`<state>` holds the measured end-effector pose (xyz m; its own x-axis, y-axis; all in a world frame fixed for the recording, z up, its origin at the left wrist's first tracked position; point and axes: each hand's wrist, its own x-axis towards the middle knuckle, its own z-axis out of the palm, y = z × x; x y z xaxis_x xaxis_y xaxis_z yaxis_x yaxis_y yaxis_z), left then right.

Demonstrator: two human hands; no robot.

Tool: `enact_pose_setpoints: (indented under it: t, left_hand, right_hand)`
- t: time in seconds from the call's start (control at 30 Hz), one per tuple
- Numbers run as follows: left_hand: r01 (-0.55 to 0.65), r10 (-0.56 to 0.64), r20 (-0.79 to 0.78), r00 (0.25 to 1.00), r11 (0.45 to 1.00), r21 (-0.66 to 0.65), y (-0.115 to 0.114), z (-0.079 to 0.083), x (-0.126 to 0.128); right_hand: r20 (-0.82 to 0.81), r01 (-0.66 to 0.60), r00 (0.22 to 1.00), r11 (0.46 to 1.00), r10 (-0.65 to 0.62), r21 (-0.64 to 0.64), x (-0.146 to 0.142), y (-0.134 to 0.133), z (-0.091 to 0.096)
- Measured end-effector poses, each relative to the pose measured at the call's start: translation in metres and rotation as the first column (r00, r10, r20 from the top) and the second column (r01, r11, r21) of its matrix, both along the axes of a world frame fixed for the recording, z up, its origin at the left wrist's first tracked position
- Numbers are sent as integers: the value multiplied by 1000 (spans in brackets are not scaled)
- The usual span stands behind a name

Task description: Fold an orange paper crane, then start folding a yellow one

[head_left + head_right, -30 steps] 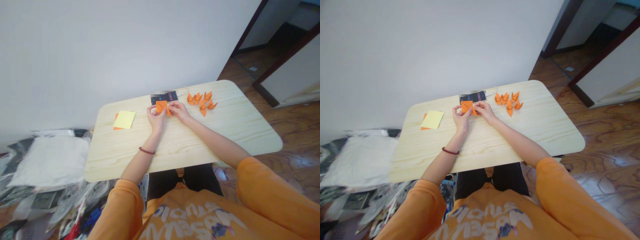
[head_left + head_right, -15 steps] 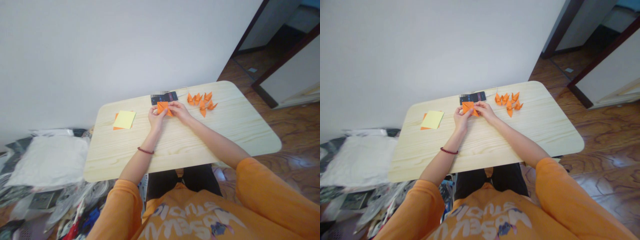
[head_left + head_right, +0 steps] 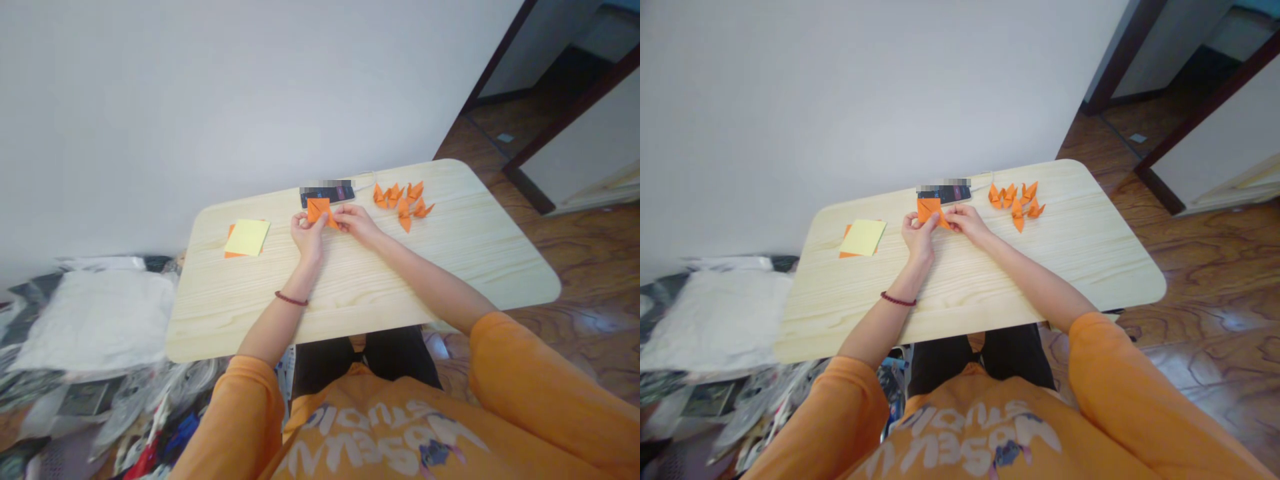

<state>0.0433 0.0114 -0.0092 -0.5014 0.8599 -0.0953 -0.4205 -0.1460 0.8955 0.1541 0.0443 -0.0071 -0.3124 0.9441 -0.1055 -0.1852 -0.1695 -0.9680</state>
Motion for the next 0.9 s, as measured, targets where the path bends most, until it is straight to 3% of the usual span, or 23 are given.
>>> enact_pose_setpoints:
  t: [0.43,0.53,0.63,0.77,0.9]
  left_hand:
    - [-160,165,144,976,986,-46,12,1,-17]
    - [-56,64,76,995,993,-106,11,1,-17]
    - [120,-119,15,993,980,-156,7,1,-13]
    - [293,-312,-100,945,941,-169,4,1,-12]
    - [292,-326,-198,924,939,-184,4,2,-17]
  right_hand:
    - [83,-78,994,997,76,17,3,-1,1]
    - [9,22,1000,1000,-22,0,4,3,-2]
    - [-54,108,993,993,-106,35,8,8,-4]
    - [-4,35,999,998,-35,58,15,11,-3]
    - [86,-20,996,996,12,91,18,10,0]
